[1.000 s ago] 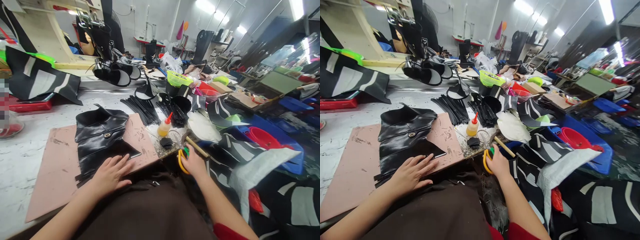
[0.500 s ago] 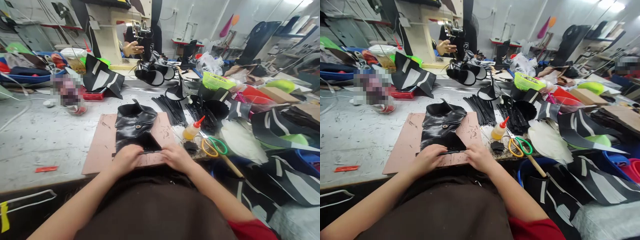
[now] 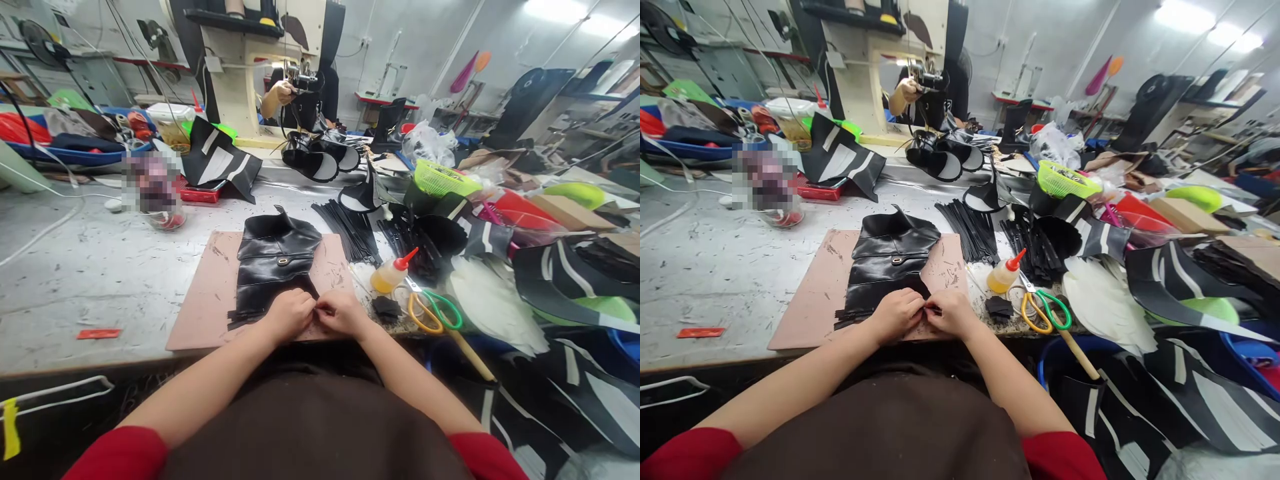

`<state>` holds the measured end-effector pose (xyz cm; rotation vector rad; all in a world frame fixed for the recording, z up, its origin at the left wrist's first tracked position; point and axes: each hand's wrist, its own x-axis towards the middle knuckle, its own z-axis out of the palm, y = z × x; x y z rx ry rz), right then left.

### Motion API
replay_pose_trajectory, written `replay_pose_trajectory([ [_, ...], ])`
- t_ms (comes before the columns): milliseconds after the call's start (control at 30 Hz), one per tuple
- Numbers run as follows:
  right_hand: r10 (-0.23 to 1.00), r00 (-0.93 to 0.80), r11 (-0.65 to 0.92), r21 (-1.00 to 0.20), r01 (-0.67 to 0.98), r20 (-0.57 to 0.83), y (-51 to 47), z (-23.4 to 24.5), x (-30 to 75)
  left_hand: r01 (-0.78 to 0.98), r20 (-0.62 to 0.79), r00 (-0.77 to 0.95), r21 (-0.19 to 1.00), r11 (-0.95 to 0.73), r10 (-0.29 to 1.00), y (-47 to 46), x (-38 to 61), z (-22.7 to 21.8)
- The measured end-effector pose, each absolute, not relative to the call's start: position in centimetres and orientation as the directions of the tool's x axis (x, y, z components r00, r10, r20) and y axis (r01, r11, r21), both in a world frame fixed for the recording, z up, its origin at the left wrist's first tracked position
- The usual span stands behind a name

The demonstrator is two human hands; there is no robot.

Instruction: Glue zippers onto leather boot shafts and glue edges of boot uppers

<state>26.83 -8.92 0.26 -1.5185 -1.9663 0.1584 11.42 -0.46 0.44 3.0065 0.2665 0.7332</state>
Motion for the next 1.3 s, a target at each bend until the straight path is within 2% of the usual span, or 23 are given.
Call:
replay_pose_trajectory([
  [100, 0.944, -0.066, 0.274, -0.653, 0.706, 0.324, -9.1, 0.7, 26.8, 0.146, 0.525, 0.831, 0.11, -0.983, 0.182, -0.8, 11.0, 0.3],
  [233, 0.974, -0.073, 0.217, -0.785, 0.58, 0.215, -9.3, 1.2, 26.8, 0.12, 0.585, 0.79, 0.15, -0.981, 0.186, -1.1, 10.4, 0.3],
  [333, 0.979, -0.061, 0.191, -0.784, 0.591, 0.193, -9.3, 1.4, 26.5, 0.098, 0.609, 0.772, 0.164, -0.982, 0.179, -1.2, 10.3, 0.3],
  [533, 0.981, -0.081, 0.182, -0.676, 0.714, 0.178, -9.2, 1.7, 25.9, 0.07, 0.631, 0.757, 0.175, -0.982, 0.167, -1.1, 10.5, 0.4],
  [800, 0.973, 0.005, 0.188, -0.807, 0.559, 0.23, -9.5, 0.4, 26.1, 0.073, 0.622, 0.764, 0.182, -0.981, 0.172, -1.2, 10.5, 0.4],
  [1100, 0.962, -0.036, 0.244, -0.792, 0.56, 0.27, -9.9, 0.6, 25.8, 0.066, 0.615, 0.771, 0.179, -0.982, 0.164, -1.3, 10.4, 0.5],
  [1200, 0.966, 0.028, 0.216, -0.866, 0.452, 0.256, -10.1, 0.3, 25.6, 0.078, 0.616, 0.768, 0.18, -0.981, 0.174, -1.3, 10.4, 0.6],
  [1300, 0.98, 0.153, 0.102, -0.98, 0.169, 0.129, -11.2, 0.4, 26.2, 0.097, 0.608, 0.771, 0.181, -0.979, 0.189, -1.3, 10.5, 0.7],
])
